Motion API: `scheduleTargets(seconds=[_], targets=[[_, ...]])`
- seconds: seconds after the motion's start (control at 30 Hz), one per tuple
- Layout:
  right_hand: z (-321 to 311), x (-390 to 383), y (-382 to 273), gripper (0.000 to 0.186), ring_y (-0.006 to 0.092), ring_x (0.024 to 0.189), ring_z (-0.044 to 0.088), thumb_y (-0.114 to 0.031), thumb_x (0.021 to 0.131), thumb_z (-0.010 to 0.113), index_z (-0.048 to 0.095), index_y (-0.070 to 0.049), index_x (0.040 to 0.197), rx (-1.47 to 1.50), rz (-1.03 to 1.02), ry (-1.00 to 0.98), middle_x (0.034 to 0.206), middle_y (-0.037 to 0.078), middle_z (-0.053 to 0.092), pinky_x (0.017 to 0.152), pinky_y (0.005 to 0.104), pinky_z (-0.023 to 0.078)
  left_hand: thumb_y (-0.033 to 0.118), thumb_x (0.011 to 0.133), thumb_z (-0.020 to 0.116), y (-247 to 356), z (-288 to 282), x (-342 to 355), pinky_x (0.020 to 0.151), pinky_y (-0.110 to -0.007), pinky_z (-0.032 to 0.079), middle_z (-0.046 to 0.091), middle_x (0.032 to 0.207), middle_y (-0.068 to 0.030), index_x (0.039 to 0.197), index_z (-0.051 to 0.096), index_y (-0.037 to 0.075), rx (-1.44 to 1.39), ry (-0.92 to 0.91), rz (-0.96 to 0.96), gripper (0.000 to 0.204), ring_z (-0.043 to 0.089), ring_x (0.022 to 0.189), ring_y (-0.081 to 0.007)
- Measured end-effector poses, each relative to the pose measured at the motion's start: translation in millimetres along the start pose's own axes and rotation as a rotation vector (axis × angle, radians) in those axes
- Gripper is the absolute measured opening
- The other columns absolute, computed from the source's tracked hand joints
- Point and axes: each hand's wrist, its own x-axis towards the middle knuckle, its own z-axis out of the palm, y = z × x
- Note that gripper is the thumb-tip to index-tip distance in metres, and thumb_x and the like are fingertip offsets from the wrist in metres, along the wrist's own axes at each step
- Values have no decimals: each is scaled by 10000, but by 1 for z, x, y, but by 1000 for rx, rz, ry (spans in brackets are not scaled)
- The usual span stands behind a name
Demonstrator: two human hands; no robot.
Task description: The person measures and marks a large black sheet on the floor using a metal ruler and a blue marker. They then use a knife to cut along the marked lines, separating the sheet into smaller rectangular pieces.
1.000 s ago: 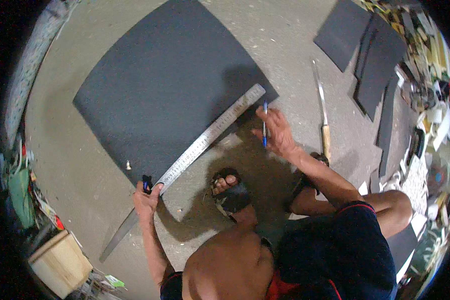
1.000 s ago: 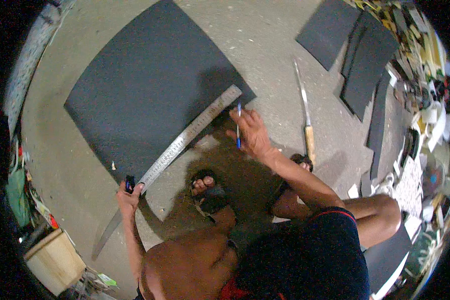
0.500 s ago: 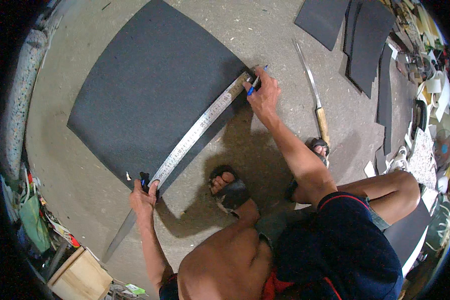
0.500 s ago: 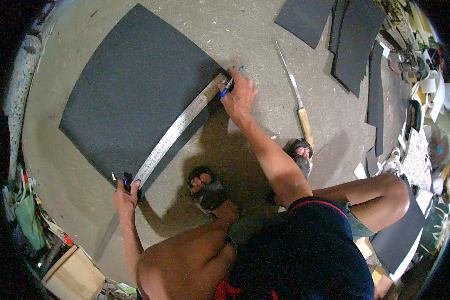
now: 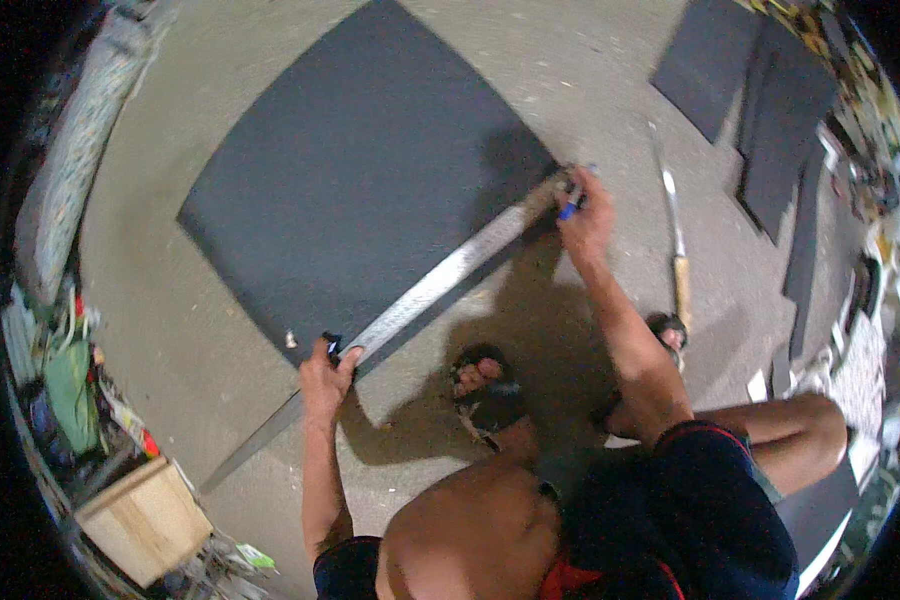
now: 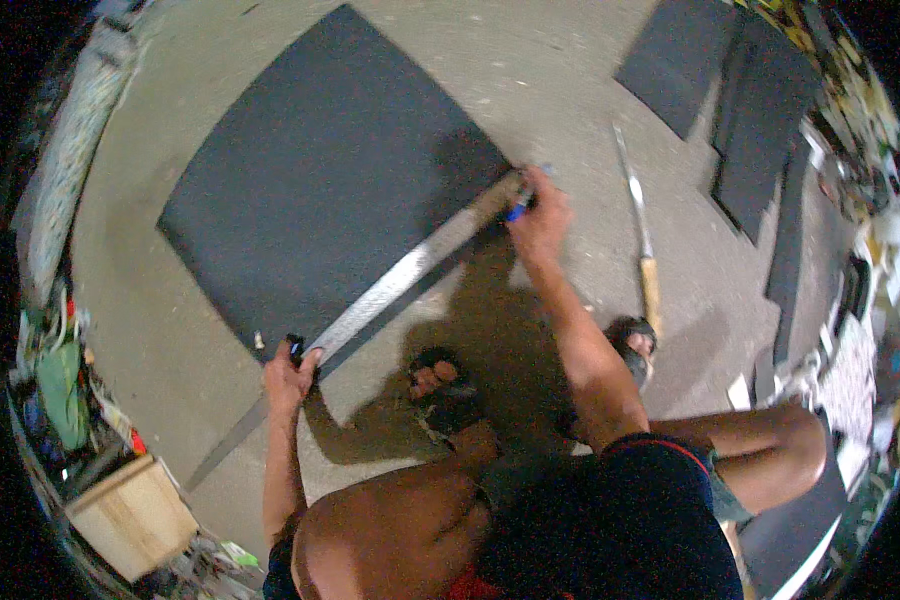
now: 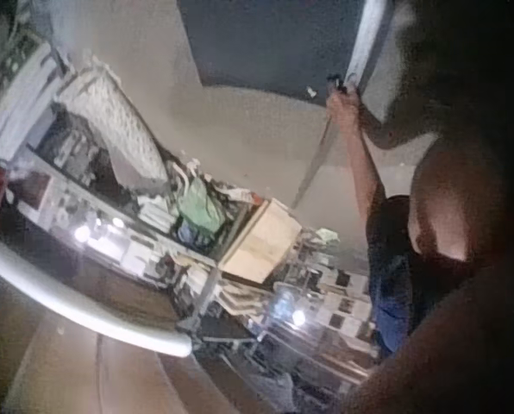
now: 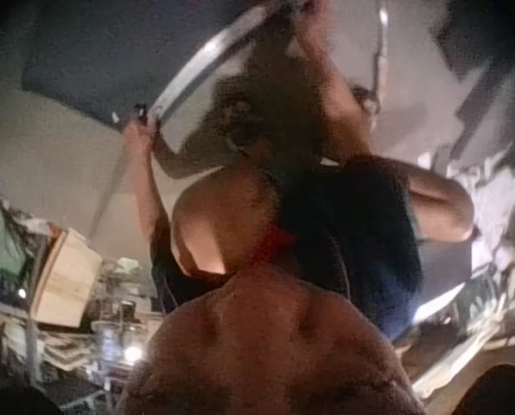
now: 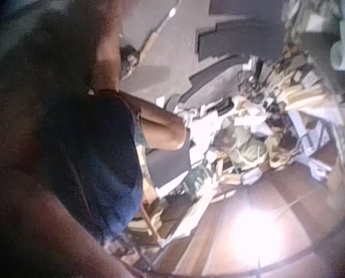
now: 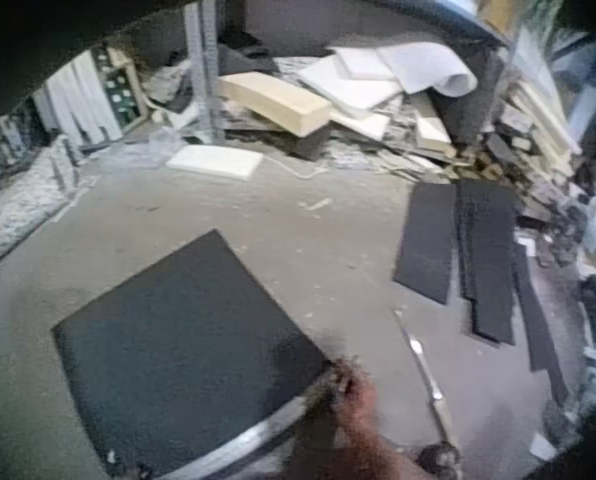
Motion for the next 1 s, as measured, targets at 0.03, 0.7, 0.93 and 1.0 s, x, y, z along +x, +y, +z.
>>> scheduleTargets(seconds=[0.03, 0.7, 0.93, 1.0], targets=[[-2, 2, 4, 521, 348, 1008, 665, -133, 770, 823, 662, -136, 1265, -24, -70, 28, 1125, 106, 725, 897, 458, 521, 491, 816, 818, 0, -1, 1, 618, -465, 524, 678, 710, -208, 1017, 651, -27, -22, -4, -4, 580, 691, 685, -410], [-14, 6, -13, 515, 355, 1050, 686, -50, 822, 741, 614, -84, 1319, -81, 12, -84, 1186, 176, 701, 905, 440, 538, 491, 778, 853, -4, 2, 4, 588, -431, 508, 638, 665, -187, 921, 640, -36, -31, -11, -42, 586, 644, 602, -353], [-8, 8, -9, 541, 362, 1099, 641, -117, 781, 769, 626, -148, 1302, -13, 24, -121, 1161, 113, 715, 944, 495, 438, 497, 800, 834, -15, 2, 9, 592, -418, 504, 650, 694, -193, 1010, 657, -49, 55, -67, -33, 612, 628, 599, -350], [-16, 12, -10, 552, 355, 1123, 632, -128, 779, 769, 617, -153, 1309, -9, 23, -191, 1180, 100, 711, 961, 506, 421, 472, 792, 852, -26, 12, 7, 596, -416, 505, 656, 716, -215, 1024, 649, -54, 60, -23, 10, 609, 645, 621, -355]])
